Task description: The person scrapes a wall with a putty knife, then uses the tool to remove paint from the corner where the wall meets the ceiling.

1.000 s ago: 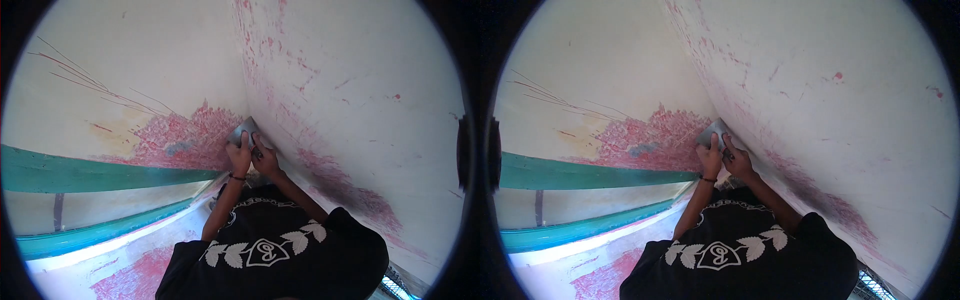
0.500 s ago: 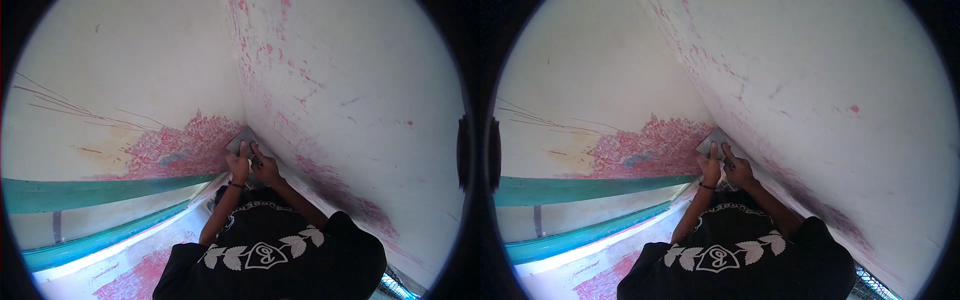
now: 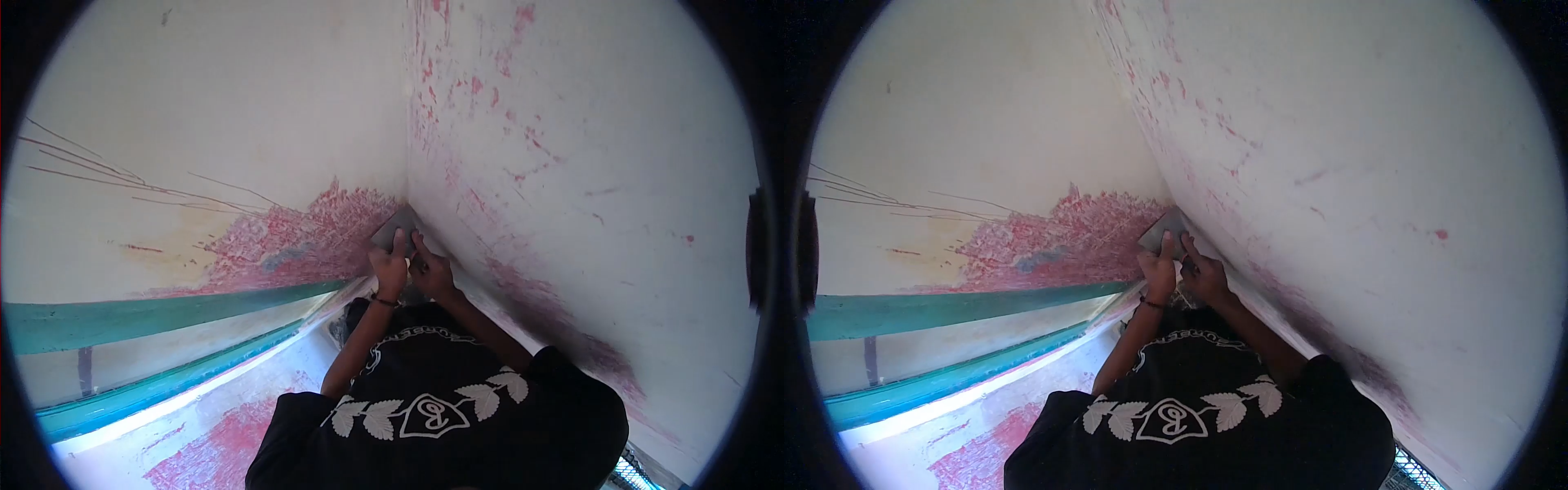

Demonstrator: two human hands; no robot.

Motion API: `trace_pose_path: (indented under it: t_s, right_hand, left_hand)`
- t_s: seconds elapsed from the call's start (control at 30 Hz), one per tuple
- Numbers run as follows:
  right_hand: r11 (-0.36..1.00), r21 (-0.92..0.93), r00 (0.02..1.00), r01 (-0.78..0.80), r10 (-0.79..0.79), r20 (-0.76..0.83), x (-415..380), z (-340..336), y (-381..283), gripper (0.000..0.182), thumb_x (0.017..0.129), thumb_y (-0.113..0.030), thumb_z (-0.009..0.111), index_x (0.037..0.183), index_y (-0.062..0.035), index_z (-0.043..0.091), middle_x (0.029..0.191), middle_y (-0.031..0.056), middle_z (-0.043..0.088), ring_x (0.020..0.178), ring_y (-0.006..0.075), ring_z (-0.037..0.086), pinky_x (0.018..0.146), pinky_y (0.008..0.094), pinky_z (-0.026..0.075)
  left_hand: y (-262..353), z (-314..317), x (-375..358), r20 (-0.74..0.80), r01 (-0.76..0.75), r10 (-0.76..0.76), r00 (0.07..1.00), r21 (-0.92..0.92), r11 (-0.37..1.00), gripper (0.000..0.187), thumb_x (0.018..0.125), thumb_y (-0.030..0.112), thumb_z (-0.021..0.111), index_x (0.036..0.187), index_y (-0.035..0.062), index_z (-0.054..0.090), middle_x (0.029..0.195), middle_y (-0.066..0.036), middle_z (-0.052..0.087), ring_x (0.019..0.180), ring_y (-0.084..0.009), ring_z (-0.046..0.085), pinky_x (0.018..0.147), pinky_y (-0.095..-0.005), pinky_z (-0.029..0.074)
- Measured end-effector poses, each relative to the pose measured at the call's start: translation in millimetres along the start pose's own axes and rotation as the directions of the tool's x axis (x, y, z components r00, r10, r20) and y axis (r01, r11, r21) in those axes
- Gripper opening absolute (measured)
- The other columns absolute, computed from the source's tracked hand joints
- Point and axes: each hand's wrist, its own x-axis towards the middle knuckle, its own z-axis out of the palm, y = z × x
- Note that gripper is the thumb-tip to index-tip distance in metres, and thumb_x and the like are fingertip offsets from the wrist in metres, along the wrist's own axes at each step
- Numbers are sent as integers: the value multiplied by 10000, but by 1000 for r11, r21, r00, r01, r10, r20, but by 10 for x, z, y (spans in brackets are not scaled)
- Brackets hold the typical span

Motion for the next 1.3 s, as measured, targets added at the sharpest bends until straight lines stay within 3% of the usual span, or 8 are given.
trace_pose_path:
  t_s: [0.07,0.17,0.27,0.47,0.67,0.77,1.17,1.3]
  right_hand:
    - [999,-10,999,-40,41,33,-32,0,-14,724,787,-22,641,1476,-99,432,897,129,712,711,295,702,659,385,571]
    - [999,0,998,-33,33,45,-57,-66,-60,698,798,-30,653,1462,-63,440,901,159,712,673,288,691,638,374,561]
    - [992,26,991,121,-119,-67,84,-20,-9,643,823,-42,669,1432,-12,465,900,214,712,577,274,667,560,347,542]
    - [1000,-8,1000,26,-26,-6,-54,-15,4,635,825,-41,645,1435,-39,468,897,202,710,635,290,685,601,377,556]
    - [999,-32,1000,28,-28,-11,-39,34,-48,700,787,-24,644,1457,-92,455,901,150,719,710,296,706,648,394,579]
    - [1000,-2,1000,19,-19,-8,8,62,39,708,777,-21,654,1454,-91,459,931,150,722,707,294,706,644,389,578]
    - [999,23,999,37,-37,-1,68,-64,-306,742,750,-3,649,1460,-79,447,921,152,713,712,325,693,666,389,571]
    - [996,46,997,71,-70,-31,22,-7,-136,750,748,-5,646,1465,-78,439,891,153,705,702,332,686,672,393,564]
  left_hand:
    - [110,30,-40,-18,18,-21,1000,-164,986,330,969,255,646,922,-67,696,837,-58,705,734,-109,615,659,-309,504]
    - [-125,-155,-39,122,214,-232,965,140,967,327,966,261,654,927,-61,690,860,-51,701,748,-102,605,665,-303,497]
    - [54,-26,-53,62,62,-57,996,-80,995,326,965,266,657,908,-54,680,858,-41,691,751,-99,592,664,-295,488]
    - [-91,-89,-68,71,119,-123,990,60,991,329,972,259,643,884,-57,673,843,-39,687,770,-106,611,682,-290,499]
    - [-4,-152,-14,131,161,-150,980,-80,984,307,960,239,660,943,-67,652,898,-56,684,801,-100,605,701,-282,495]
    - [-3,-71,-26,19,-3,4,1000,-41,999,285,957,214,663,970,-71,649,926,-50,683,817,-105,609,708,-280,495]
    - [185,-212,53,116,60,-58,992,-18,998,296,954,213,670,904,-78,646,838,-41,657,752,-126,592,687,-311,498]
    - [78,-86,-16,-19,-47,45,999,-117,992,306,953,223,673,851,-64,645,784,-26,647,700,-102,569,631,-298,474]
